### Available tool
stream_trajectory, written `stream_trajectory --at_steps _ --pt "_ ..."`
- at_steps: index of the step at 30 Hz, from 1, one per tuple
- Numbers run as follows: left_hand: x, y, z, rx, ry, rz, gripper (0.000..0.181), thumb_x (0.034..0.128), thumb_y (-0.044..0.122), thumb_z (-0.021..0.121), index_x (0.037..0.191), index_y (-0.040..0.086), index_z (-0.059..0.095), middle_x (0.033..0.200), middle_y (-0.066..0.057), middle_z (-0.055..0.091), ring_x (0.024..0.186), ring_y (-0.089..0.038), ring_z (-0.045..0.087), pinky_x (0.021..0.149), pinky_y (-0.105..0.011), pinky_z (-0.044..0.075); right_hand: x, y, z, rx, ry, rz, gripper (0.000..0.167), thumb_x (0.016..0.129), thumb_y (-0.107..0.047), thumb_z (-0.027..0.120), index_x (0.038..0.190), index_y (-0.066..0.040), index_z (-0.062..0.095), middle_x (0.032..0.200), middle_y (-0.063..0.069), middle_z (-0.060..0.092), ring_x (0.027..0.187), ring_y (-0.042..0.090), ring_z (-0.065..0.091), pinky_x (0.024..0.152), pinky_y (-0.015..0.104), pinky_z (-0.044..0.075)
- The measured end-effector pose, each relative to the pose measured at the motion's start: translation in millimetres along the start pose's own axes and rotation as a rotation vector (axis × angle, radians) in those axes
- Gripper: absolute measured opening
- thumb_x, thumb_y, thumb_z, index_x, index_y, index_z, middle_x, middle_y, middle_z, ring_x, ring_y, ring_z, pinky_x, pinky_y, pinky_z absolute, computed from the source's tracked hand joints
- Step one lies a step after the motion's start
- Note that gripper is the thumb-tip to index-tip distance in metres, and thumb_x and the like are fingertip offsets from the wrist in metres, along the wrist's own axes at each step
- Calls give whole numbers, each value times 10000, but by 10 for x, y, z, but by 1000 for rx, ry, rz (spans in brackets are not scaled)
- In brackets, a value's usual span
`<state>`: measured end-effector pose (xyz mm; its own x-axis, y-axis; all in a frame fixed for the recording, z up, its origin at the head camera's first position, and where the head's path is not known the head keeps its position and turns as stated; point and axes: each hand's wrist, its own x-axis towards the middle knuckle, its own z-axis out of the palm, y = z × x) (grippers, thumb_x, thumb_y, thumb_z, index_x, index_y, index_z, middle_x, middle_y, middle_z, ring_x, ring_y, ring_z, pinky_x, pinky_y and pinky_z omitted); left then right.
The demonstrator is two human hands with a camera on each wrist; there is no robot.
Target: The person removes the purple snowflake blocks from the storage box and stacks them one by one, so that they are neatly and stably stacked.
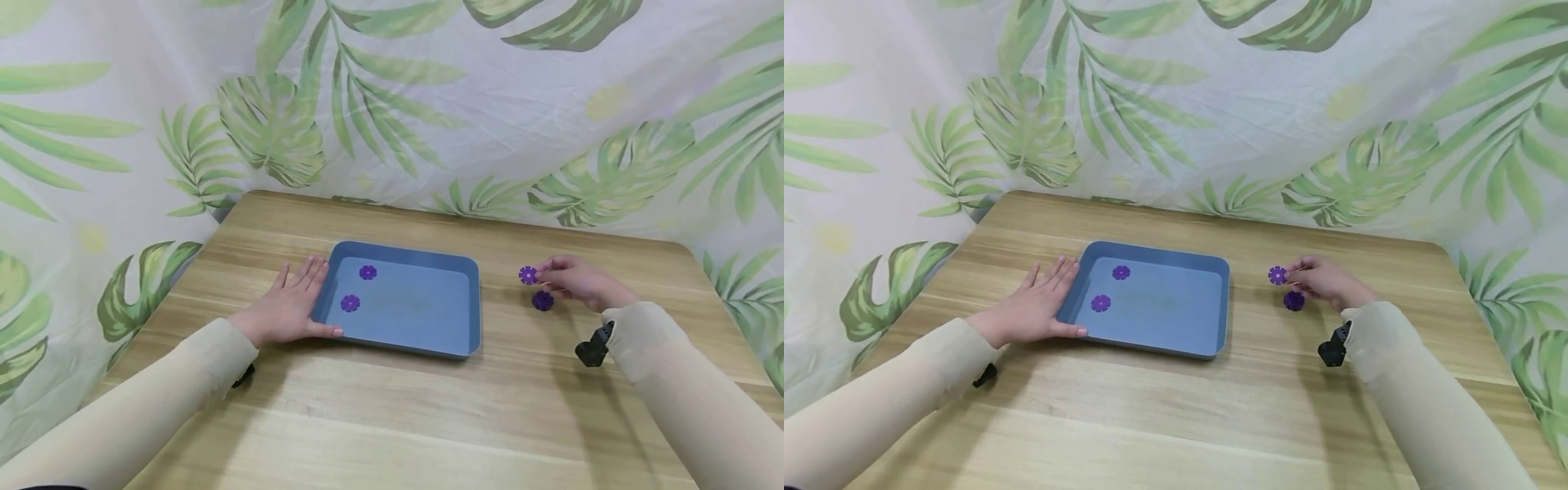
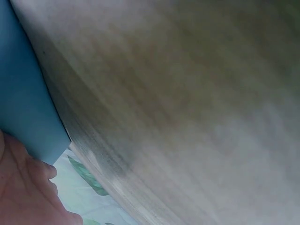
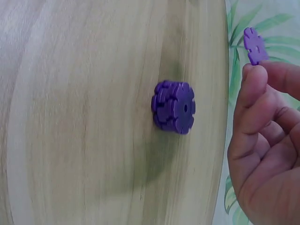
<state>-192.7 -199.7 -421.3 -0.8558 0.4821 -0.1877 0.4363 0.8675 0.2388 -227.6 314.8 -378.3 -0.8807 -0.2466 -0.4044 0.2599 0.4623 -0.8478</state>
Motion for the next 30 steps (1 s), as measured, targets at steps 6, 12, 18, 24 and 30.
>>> stream_trajectory --at_steps 6,12,18,24,30 --pt "4 -6 8 -6 0 -2 1333 832 828 597 1620 -68 2 1700 -249 -15 1561 -380 -100 1190 -632 -118 -50 48 -68 -46 20 24 305 1062 -78 534 1305 103 498 891 -61 664 741 24 616 659 193 523" --pt "-15 10 3 -10 3 -6 1301 851 778 631 1619 -73 13 1701 -247 -8 1562 -395 -78 1194 -630 -110 -103 132 -123 -77 23 45 282 1050 -81 558 1261 105 540 860 -44 671 733 31 614 637 195 507" --pt "-12 10 2 -18 -13 -7 1312 848 798 613 1617 -78 11 1699 -251 -15 1560 -402 -87 1186 -643 -114 -126 233 -178 -76 21 77 226 1037 -67 578 1210 78 582 802 -43 653 677 37 594 588 188 488" --pt "4 -2 7 -9 -13 -12 1310 851 799 608 1616 -78 7 1699 -252 -15 1559 -404 -84 1185 -648 -111 -135 278 -199 -95 15 88 229 1038 -80 582 1216 64 587 792 -37 654 655 50 568 578 200 466" --pt "-4 9 4 -8 -10 -13 1305 852 785 622 1614 -85 19 1697 -258 -4 1559 -409 -75 1183 -647 -117 -130 279 -188 -138 9 72 243 1040 -80 570 1214 89 578 795 -36 651 652 49 555 576 202 460"
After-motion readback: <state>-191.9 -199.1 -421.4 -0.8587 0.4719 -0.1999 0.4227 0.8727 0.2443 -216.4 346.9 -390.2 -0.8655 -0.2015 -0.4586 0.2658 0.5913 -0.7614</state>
